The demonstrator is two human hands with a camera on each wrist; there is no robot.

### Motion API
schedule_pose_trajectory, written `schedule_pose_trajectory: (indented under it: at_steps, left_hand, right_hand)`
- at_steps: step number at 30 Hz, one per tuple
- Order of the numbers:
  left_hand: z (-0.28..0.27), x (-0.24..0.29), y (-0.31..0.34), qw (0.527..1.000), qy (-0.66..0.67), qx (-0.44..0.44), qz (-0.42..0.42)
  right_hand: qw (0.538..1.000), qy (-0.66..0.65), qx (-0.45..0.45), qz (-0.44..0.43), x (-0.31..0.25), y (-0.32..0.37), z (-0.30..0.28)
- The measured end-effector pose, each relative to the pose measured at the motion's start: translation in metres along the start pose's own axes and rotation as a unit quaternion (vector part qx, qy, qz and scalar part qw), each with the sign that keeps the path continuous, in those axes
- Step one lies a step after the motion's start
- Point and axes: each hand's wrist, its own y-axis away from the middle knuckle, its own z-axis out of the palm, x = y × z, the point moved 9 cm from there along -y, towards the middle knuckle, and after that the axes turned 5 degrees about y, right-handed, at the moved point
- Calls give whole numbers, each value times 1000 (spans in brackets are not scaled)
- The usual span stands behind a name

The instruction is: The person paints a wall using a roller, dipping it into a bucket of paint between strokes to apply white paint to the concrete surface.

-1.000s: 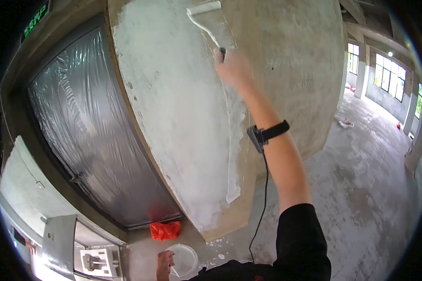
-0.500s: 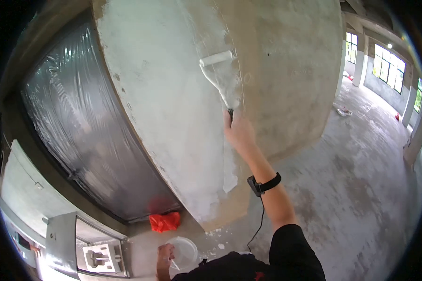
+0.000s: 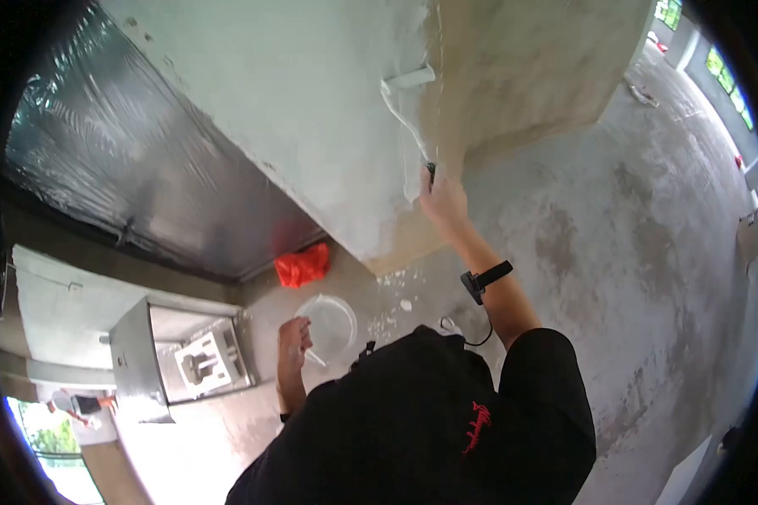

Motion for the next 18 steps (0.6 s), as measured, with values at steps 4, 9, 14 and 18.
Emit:
schedule_pose_trajectory:
  at_steps: [4, 9, 14, 18]
  left_hand:
    - [15, 12, -1, 1000, 1, -11, -4]
    - [14, 7, 4, 1000, 5, 3, -15]
    - [11, 3, 7, 999, -8, 25, -20]
    - [2, -5, 14, 998, 7, 60, -23]
  right_hand:
    - [997, 26, -67, 32, 41, 37, 40]
    - [989, 42, -130, 62, 89, 79, 91]
    - [966, 48, -222, 120, 108, 109, 129]
    - [947, 44, -297, 118, 113, 117, 145]
